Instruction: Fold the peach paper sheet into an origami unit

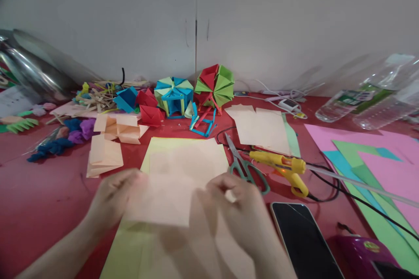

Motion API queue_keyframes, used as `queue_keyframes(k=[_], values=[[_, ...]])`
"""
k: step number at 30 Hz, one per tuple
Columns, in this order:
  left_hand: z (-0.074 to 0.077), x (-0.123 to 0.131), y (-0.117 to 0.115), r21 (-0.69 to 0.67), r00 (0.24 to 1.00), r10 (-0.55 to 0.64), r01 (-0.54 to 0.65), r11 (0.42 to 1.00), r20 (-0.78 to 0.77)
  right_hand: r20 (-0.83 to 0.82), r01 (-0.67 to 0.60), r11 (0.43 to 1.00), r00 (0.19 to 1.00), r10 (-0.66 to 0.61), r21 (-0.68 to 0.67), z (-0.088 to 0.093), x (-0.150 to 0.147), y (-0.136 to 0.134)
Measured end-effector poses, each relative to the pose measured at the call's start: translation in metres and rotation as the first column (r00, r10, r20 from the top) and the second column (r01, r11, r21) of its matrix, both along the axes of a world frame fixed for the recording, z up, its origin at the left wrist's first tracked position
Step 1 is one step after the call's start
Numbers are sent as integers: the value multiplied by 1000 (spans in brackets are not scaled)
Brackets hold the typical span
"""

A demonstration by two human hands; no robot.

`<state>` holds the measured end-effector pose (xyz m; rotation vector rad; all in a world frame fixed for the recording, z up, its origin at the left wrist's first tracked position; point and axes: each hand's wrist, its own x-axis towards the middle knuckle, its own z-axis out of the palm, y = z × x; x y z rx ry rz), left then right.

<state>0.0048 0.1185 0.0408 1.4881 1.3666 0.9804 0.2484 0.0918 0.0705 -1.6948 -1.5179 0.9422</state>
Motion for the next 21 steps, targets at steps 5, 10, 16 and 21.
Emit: queue_keyframes(k=[5, 10, 16, 21], values=[[2, 7, -1, 17, 994, 109, -110, 994, 19, -137, 155, 986, 980, -145, 66, -4, -1, 1], [-2, 23, -15, -147, 985, -57, 81, 986, 160, -335, -86, 983, 942, 28, -160, -11, -31, -3], [-9, 24, -14, -491, 856, -261, 478, 728, 446, -536, 62, 988, 834, -131, -145, -12, -32, 1], [-10, 26, -12, -446, 890, -105, 320, 836, 443, -530, -46, 970, 843, -91, -240, -18, -44, 0]])
